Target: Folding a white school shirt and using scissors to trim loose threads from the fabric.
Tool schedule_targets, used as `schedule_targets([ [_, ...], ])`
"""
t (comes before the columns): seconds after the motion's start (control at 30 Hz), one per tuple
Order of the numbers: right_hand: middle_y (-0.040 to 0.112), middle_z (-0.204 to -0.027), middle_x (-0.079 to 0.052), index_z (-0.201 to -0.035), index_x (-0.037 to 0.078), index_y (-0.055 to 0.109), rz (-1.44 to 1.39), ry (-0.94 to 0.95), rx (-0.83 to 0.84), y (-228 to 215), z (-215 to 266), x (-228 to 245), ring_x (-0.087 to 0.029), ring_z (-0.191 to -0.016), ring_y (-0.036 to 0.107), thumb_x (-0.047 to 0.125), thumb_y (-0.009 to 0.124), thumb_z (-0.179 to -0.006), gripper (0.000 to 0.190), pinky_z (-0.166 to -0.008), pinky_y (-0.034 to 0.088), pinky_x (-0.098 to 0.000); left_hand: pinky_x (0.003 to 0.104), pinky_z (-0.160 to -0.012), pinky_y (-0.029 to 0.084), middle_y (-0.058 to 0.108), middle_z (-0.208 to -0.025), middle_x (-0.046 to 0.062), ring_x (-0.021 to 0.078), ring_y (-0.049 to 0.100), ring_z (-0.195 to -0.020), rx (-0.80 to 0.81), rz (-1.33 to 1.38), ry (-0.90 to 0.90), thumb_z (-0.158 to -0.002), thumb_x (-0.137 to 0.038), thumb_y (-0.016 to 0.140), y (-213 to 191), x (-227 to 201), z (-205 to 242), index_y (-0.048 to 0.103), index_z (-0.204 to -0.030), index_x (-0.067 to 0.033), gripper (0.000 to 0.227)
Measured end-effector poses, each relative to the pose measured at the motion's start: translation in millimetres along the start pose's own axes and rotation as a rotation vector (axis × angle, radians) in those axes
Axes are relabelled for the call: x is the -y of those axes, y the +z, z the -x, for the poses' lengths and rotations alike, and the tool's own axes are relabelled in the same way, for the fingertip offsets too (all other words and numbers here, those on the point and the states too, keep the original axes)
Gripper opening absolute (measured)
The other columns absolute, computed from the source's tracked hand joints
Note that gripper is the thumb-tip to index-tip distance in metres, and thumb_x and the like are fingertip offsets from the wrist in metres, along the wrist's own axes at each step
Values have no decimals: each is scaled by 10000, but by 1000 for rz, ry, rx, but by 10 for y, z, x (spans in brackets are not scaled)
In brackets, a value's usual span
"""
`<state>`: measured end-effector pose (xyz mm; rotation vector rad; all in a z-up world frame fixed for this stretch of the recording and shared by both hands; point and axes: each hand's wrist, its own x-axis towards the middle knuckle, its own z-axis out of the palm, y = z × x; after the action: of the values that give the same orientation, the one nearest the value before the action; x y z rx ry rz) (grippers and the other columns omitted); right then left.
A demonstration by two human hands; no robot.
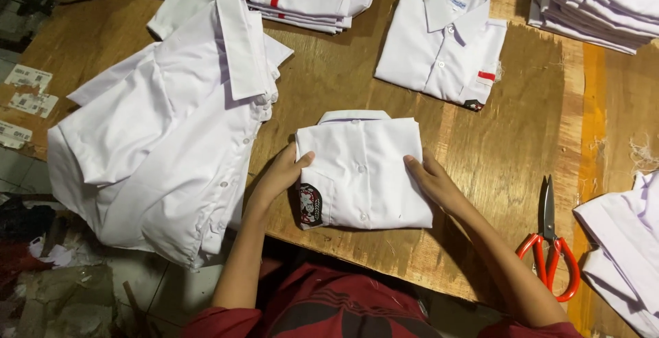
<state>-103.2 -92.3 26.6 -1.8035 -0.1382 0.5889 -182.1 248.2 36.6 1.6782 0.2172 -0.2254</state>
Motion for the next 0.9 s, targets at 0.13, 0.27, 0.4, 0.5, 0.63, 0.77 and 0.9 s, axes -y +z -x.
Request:
schedule_targets([
  [0.13,622,-726,-89,-1089,5,586,44,60,-64,71,37,84,-199,-658,626,352,599,-1035,351,-564,544,-330,474,-1036,473,666,-1214,224,291,602,-1162,-16,-65,-45,-1029,-299,596,62,-248,115,523,-1346,91,508],
  [0.27,695,-795,-241,-1105,-7,626,379,58,-159,81,186,462,-356,-777,695,446,652,-989,468,-628,532,-440,482,-957,520,707,-1105,220,343,676,-1119,-156,-397,-131,-985,-498,626,-17,-362,189,570,-1269,7,581],
  [0.4,738,-1036,-253,-1299,-18,631,582,1,-235,-71,82,352,-427,-1024,709,478,627,-1010,574,-856,555,-531,486,-972,522,732,-1139,215,350,691,-1148,-168,-640,-240,-989,-634,508,-85,-571,289,600,-1266,28,723],
  [0.5,739,-956,-286,-1124,-69,708,521,69,-132,-56,-68,219,-443,-971,719,470,611,-1015,558,-811,561,-514,549,-977,510,698,-1157,327,459,658,-1160,-60,-454,-188,-990,-504,575,110,-924,295,604,-1243,114,669],
  [0.63,735,-1022,-309,-1152,-73,715,397,51,-138,-185,25,318,-456,-1023,708,391,655,-996,493,-827,563,-532,559,-986,501,689,-1198,318,472,631,-1199,-45,-398,-122,-969,-463,631,185,-837,51,596,-1276,99,641],
  [0.77,695,-1120,-341,-1247,-121,649,191,104,-273,-488,333,279,-439,-1059,690,358,668,-1020,530,-848,558,-552,560,-1061,469,662,-1267,305,456,585,-1274,24,-303,2,-930,-458,691,429,-820,-309,595,-1325,39,642],
  [0.9,703,-1101,-288,-1247,-116,638,159,174,-380,-864,418,-201,-413,-1033,704,385,689,-1036,546,-822,575,-516,526,-1032,498,636,-1326,298,421,622,-1250,158,-414,-43,-914,-533,664,633,-851,-637,600,-1347,-11,681],
])
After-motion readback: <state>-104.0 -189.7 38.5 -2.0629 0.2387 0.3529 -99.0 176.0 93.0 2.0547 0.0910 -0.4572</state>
